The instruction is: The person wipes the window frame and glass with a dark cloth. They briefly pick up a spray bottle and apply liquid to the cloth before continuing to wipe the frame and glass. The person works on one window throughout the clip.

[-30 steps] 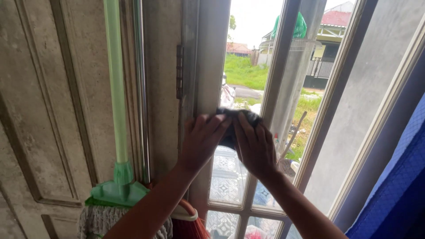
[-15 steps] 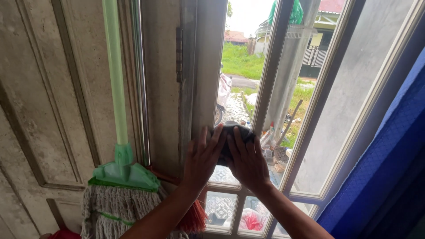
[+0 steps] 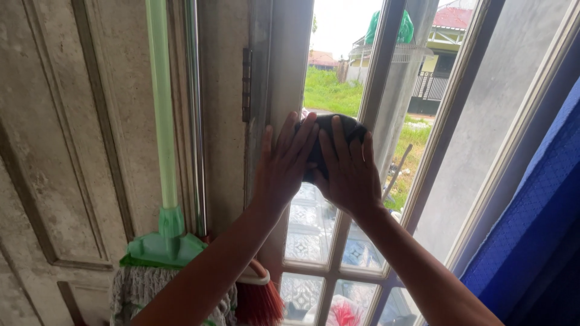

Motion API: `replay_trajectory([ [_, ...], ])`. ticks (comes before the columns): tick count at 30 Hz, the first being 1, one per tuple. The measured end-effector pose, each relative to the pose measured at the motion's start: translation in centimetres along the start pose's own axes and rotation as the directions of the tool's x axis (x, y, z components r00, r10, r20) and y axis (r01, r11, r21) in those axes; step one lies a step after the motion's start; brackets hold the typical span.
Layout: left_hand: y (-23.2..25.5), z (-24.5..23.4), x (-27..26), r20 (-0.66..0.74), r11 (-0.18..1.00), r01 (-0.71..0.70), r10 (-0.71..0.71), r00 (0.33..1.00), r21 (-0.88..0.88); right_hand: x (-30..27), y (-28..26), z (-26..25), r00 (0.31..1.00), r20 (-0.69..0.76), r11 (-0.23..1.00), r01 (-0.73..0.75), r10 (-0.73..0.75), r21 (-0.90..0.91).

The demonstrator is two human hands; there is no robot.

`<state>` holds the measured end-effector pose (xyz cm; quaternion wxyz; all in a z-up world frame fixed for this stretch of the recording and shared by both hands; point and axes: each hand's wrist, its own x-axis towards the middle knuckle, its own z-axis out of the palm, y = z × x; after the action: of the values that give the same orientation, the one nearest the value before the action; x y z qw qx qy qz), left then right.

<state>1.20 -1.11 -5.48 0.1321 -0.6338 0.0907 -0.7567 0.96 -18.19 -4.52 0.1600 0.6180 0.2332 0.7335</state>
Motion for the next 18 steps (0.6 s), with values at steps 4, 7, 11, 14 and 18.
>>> replay_trajectory([
  [4,0.1,0.7,1.0,-0.016,0.999,0.025,-0.025,1.000,-0.026,0.8,0.7,0.8,0.999,-0.041,1.000,0.004,-0.003,0.011],
  [7,0.5,0.6,0.0,0.008,0.999,0.028,-0.028,1.000,-0.020,-0.2,0.1,1.0,1.000,-0.025,0.999,-0.009,0.010,0.042],
  [11,1.5,0.0,-2.1,0.033,0.999,0.022,-0.020,0.999,-0.033,-2.3,-1.0,0.7,1.000,0.003,0.999,-0.004,0.004,0.043],
  [14,2.5,-0.4,-4.6,0.064,0.998,0.010,-0.006,0.998,-0.060,-4.1,-2.0,0.1,1.000,0.018,0.998,0.008,-0.009,0.054],
  [18,3.8,-1.6,-8.3,0.106,0.985,0.023,-0.004,0.994,-0.173,-7.2,-4.0,-1.1,0.999,0.038,0.995,0.015,-0.018,0.095],
])
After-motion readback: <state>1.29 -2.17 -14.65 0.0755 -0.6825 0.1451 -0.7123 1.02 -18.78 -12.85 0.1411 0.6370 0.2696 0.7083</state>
